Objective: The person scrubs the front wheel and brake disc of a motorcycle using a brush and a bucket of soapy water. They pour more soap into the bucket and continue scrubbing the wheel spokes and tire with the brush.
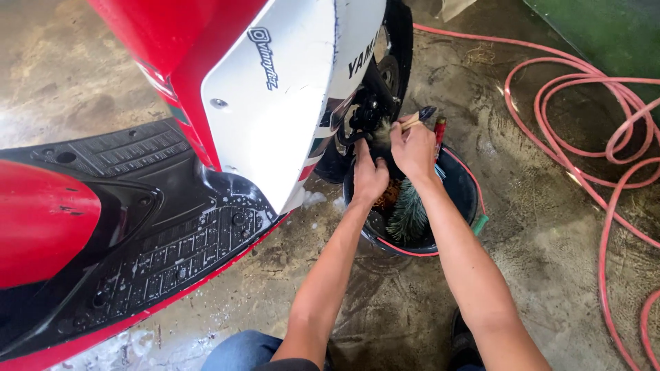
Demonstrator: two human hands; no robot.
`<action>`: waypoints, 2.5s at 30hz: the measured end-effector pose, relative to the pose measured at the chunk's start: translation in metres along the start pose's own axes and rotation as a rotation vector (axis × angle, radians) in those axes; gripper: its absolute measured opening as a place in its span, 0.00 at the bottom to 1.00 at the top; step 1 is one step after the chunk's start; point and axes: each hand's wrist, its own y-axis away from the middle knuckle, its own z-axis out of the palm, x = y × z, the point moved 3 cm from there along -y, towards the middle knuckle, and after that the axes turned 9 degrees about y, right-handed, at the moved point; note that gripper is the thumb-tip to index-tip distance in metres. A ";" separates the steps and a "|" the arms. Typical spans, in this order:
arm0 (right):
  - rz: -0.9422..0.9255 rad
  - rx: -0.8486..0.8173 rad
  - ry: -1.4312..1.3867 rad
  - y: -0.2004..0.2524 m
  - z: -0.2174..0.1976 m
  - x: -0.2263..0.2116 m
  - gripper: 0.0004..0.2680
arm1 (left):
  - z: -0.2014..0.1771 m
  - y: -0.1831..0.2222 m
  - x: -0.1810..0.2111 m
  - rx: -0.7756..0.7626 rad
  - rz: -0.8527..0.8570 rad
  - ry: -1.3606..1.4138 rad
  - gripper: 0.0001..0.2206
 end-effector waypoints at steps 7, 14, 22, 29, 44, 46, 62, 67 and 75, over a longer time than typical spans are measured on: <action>-0.052 -0.018 -0.053 -0.002 0.007 0.006 0.07 | 0.000 -0.002 0.004 0.029 0.010 -0.024 0.33; -0.057 -0.090 -0.004 -0.008 0.000 0.017 0.07 | 0.005 0.000 -0.005 0.023 -0.022 -0.021 0.35; -0.282 -0.322 0.088 -0.012 0.032 0.056 0.06 | -0.010 0.007 0.008 -0.129 -0.071 -0.065 0.38; 0.168 -0.875 0.090 -0.006 0.033 0.067 0.10 | -0.015 0.018 0.001 -0.224 -0.240 -0.243 0.33; -0.085 -0.778 0.600 0.027 0.019 0.104 0.15 | 0.004 0.005 -0.057 -0.760 0.452 -1.005 0.14; -0.105 -0.859 0.556 0.034 0.012 0.103 0.16 | 0.006 0.000 -0.070 -0.821 0.519 -1.049 0.13; -0.065 -0.759 0.983 0.090 -0.033 0.170 0.19 | 0.024 0.024 -0.023 -0.990 0.353 -0.901 0.15; -0.021 -0.626 0.887 0.097 -0.059 0.153 0.18 | 0.061 0.033 -0.024 -1.057 0.406 -0.954 0.19; 0.146 -0.497 0.802 0.128 -0.106 0.122 0.16 | 0.134 0.075 -0.001 -1.100 0.520 -0.790 0.22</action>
